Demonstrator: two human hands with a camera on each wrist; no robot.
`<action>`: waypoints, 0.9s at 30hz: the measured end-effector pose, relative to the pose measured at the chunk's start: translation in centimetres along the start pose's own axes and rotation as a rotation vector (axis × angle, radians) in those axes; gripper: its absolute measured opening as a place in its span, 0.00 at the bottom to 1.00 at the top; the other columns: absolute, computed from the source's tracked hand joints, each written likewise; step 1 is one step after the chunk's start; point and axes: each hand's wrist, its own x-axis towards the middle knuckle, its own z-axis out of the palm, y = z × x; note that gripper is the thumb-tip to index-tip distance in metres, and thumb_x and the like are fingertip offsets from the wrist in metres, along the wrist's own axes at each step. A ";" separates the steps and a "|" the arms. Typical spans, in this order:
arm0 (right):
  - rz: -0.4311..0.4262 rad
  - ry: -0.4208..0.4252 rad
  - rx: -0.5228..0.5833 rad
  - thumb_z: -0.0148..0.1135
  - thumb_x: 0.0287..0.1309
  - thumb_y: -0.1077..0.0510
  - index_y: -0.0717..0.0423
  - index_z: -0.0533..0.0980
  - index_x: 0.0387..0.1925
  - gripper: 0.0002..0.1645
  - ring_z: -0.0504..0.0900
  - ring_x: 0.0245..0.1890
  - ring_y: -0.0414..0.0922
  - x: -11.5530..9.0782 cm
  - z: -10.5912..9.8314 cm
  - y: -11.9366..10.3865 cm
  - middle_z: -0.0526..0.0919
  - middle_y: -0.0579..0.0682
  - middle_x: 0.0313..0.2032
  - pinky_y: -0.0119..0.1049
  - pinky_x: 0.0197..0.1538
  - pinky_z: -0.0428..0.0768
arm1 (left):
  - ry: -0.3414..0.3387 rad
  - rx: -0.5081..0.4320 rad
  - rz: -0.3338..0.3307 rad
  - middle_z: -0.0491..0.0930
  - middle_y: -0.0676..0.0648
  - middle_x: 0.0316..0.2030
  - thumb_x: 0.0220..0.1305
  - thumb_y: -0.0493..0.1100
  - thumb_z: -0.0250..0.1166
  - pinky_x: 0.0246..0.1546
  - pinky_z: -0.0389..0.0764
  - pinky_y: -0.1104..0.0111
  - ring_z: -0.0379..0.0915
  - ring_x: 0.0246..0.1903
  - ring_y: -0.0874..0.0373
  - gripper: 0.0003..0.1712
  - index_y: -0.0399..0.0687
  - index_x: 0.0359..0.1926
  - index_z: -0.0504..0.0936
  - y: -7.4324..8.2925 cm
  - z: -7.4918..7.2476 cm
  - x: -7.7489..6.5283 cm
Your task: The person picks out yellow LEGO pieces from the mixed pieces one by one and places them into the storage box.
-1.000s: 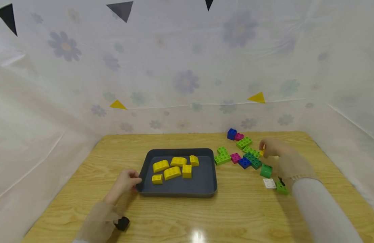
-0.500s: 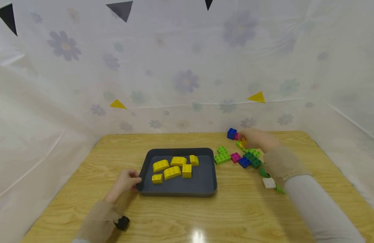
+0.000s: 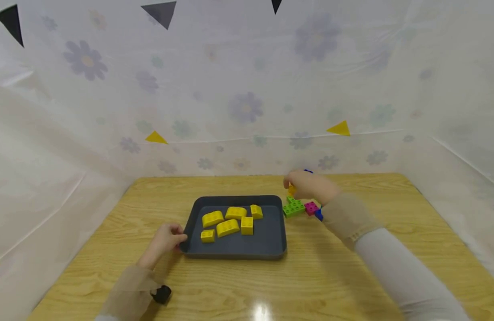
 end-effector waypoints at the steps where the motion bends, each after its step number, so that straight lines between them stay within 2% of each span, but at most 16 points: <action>1: -0.005 -0.006 0.000 0.62 0.49 0.70 0.61 0.75 0.40 0.13 0.75 0.38 0.51 0.2 0.1 -0.4 0.77 0.56 0.39 0.44 0.41 0.78 | -0.001 0.000 0.003 0.68 0.47 0.17 0.51 0.29 0.61 0.16 0.78 0.65 0.67 0.15 0.58 0.08 0.38 0.20 0.71 0.0 0.0 0.0; 6: -0.019 -0.049 0.002 0.62 0.50 0.69 0.60 0.74 0.40 0.13 0.74 0.40 0.53 1.2 0.8 -1.9 0.75 0.57 0.39 0.43 0.42 0.78 | -0.002 -0.005 0.004 0.67 0.48 0.17 0.51 0.29 0.61 0.16 0.78 0.65 0.66 0.15 0.59 0.08 0.38 0.20 0.71 -0.1 0.1 0.0; 12: -0.017 -0.116 -0.038 0.64 0.49 0.69 0.58 0.75 0.39 0.14 0.74 0.38 0.50 2.8 1.7 -3.2 0.76 0.54 0.40 0.42 0.43 0.77 | 0.000 -0.015 0.001 0.68 0.48 0.17 0.51 0.28 0.60 0.16 0.78 0.65 0.67 0.14 0.59 0.08 0.38 0.20 0.71 -0.2 0.0 0.1; 23: 0.022 -0.234 -0.040 0.61 0.48 0.72 0.54 0.75 0.37 0.14 0.72 0.34 0.45 4.7 3.4 -5.3 0.76 0.49 0.37 0.38 0.39 0.77 | 0.000 -0.015 -0.013 0.67 0.47 0.17 0.52 0.28 0.60 0.16 0.78 0.65 0.66 0.15 0.59 0.09 0.38 0.20 0.71 -0.3 -0.1 0.0; 27: 0.073 -0.282 -0.037 0.62 0.49 0.70 0.55 0.75 0.37 0.13 0.72 0.32 0.45 5.2 3.8 -5.8 0.76 0.48 0.36 0.38 0.37 0.76 | -0.003 -0.014 -0.024 0.67 0.47 0.17 0.52 0.29 0.60 0.16 0.78 0.65 0.66 0.15 0.58 0.08 0.38 0.21 0.71 -0.3 -0.1 0.1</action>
